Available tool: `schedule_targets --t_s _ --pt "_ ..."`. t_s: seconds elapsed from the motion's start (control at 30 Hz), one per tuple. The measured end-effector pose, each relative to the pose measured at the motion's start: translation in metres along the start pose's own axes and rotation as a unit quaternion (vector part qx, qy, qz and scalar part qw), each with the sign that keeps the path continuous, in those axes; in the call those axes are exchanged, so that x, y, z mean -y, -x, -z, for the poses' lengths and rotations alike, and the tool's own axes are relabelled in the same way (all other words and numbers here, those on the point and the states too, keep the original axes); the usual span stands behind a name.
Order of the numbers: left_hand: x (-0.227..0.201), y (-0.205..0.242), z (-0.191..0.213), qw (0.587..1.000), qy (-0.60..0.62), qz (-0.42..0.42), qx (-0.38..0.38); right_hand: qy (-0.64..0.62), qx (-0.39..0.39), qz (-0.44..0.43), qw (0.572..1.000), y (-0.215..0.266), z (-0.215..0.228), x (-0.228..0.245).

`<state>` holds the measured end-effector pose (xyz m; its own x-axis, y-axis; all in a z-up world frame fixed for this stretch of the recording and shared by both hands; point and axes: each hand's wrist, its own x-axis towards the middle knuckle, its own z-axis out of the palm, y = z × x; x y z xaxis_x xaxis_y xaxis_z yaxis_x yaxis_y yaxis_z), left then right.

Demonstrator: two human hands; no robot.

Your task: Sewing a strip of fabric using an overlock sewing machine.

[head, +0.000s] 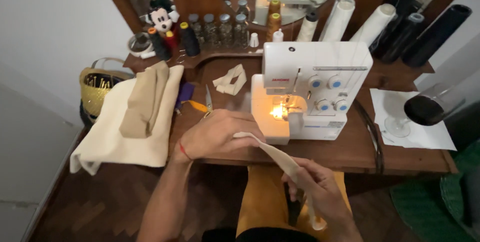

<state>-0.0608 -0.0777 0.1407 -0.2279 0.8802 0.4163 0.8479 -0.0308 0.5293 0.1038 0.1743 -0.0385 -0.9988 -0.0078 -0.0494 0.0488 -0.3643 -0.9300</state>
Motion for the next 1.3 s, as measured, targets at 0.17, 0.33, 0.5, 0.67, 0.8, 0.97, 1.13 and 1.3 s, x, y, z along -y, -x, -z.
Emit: schedule_targets --t_s 0.17,0.33,0.5,0.67,0.8,0.97,1.13,1.3 --pt "0.025 -0.012 -0.025 0.993 0.089 -0.063 -0.045 -0.235 0.050 -0.109 0.965 -0.008 -0.046 0.033" --pt "0.027 -0.035 -0.044 0.983 0.046 -0.132 -0.120 -0.347 0.087 -0.089 0.930 -0.016 -0.032 -0.007" --pt "0.070 -0.030 -0.086 0.950 -0.232 -0.145 -0.148 -0.190 -0.120 -0.023 0.974 -0.019 -0.010 -0.055" --pt "0.085 -0.018 -0.107 0.952 -0.254 -0.121 -0.119 -0.154 -0.144 -0.059 0.976 -0.014 -0.004 -0.069" --pt "0.087 -0.015 -0.099 0.960 -0.252 -0.072 -0.096 -0.124 -0.148 -0.071 0.979 -0.025 -0.012 -0.065" --pt "0.078 -0.019 -0.101 0.957 -0.270 -0.033 -0.098 -0.088 -0.135 -0.071 0.984 -0.034 -0.003 -0.075" --pt "0.082 -0.025 -0.104 0.956 -0.277 -0.015 -0.099 -0.069 -0.140 -0.077 0.985 -0.037 -0.002 -0.073" --pt "0.091 -0.030 -0.110 0.962 -0.243 0.016 -0.122 0.020 -0.143 -0.053 0.988 -0.044 0.003 -0.073"
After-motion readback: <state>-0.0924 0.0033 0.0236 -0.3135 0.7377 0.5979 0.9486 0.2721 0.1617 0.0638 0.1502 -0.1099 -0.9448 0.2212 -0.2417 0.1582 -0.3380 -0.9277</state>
